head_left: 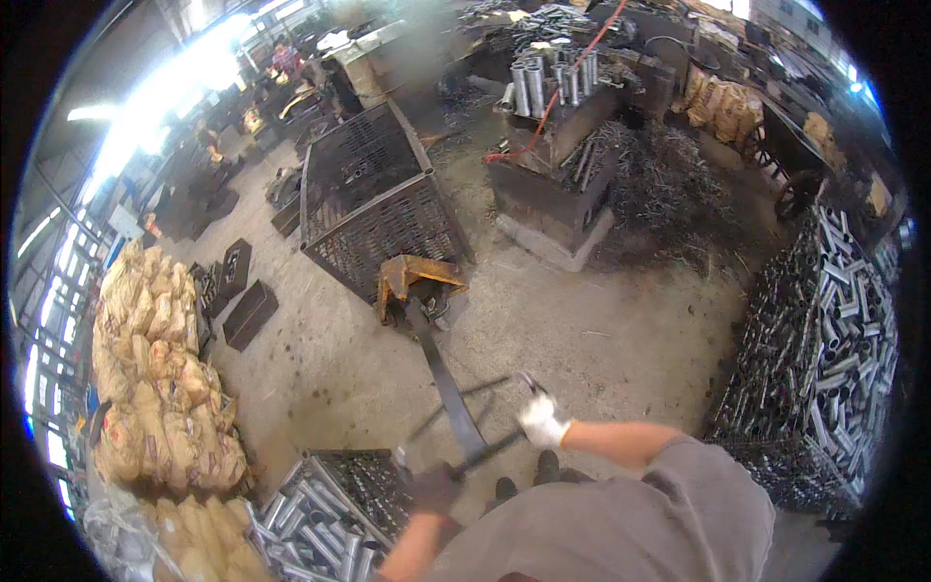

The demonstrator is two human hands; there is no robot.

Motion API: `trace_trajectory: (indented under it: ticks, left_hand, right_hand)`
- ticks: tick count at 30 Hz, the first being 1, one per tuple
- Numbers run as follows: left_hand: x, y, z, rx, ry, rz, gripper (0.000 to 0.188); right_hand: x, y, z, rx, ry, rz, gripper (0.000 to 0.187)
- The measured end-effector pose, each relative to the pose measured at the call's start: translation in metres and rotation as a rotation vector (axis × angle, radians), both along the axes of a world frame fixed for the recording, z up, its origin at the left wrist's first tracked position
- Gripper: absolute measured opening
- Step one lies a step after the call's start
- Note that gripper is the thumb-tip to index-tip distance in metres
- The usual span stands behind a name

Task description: The person uses a manual pallet jack to lift and move metal cages filled with cylindrical metal parts across a warehouse floor. The person positions the forks under the cages, lifts them, and transports them to different locations within the facility.

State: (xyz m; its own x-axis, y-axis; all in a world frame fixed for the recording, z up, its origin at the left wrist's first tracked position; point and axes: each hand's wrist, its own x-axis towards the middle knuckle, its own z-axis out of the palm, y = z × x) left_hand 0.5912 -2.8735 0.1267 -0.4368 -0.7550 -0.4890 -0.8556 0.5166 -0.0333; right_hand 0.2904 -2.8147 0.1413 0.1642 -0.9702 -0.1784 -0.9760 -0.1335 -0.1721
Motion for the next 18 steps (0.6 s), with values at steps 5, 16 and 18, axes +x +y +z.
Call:
trace_trajectory:
  ticks: [5,16,18]
  left_hand:
    - [0.003,-0.039,-0.008,0.613,-0.100,-0.318,0.072]
    - [-0.011,-0.082,0.054,-0.523,0.441,0.180,0.033]
    - [0.000,-0.011,-0.003,-0.033,0.088,0.003,0.052]
  right_hand:
    - [0.010,-0.011,-0.026,0.420,-0.039,0.169,0.020]
    - [-0.007,-0.068,0.032,-0.523,-0.187,-0.111,0.041]
    - [0.008,0.016,-0.029,-0.409,-0.078,-0.025,0.039]
